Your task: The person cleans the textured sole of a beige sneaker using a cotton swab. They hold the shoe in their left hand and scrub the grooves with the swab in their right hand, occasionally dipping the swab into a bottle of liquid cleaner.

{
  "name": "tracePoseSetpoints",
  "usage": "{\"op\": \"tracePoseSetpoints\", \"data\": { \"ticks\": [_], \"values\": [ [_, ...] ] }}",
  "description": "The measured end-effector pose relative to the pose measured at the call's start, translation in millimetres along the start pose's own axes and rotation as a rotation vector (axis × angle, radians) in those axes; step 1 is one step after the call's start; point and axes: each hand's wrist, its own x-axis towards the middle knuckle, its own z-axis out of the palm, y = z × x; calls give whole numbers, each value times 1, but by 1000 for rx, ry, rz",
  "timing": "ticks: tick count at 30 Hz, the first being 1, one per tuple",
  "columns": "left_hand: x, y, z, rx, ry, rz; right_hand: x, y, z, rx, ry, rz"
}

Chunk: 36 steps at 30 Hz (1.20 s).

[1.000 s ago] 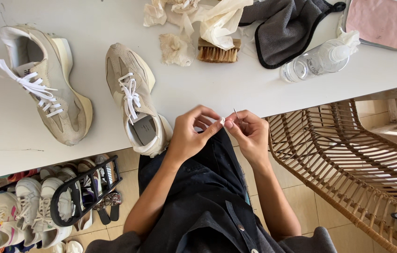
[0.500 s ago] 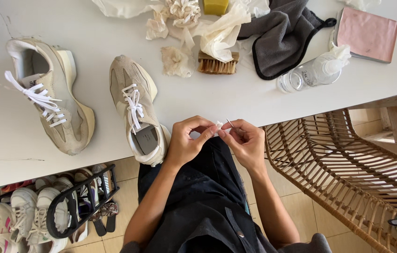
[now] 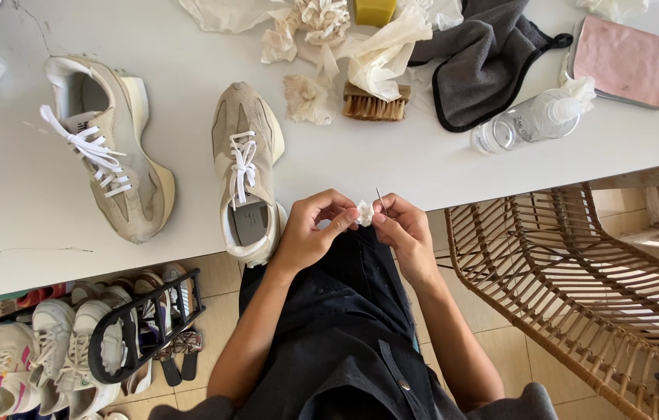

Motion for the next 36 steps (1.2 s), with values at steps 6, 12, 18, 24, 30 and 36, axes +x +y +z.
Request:
{"op": "tracePoseSetpoints", "data": {
  "ticks": [6, 12, 18, 24, 30, 36],
  "values": [
    [1, 4, 2, 47, 15, 21, 1, -3, 3, -91, -9, -13],
    [6, -1, 0, 106, 57, -4, 3, -18, 10, -298, 63, -74],
    [3, 4, 3, -132, 13, -136, 4, -6, 5, -119, 84, -9],
    [5, -7, 0, -198, -51, -170, 6, 4, -1, 202, -32, 19],
    [3, 4, 5, 28, -9, -108, 7, -6, -5, -135, 16, 7],
    [8, -2, 11, -156, -72, -155, 7, -1, -11, 165, -64, 18]
  ]
}}
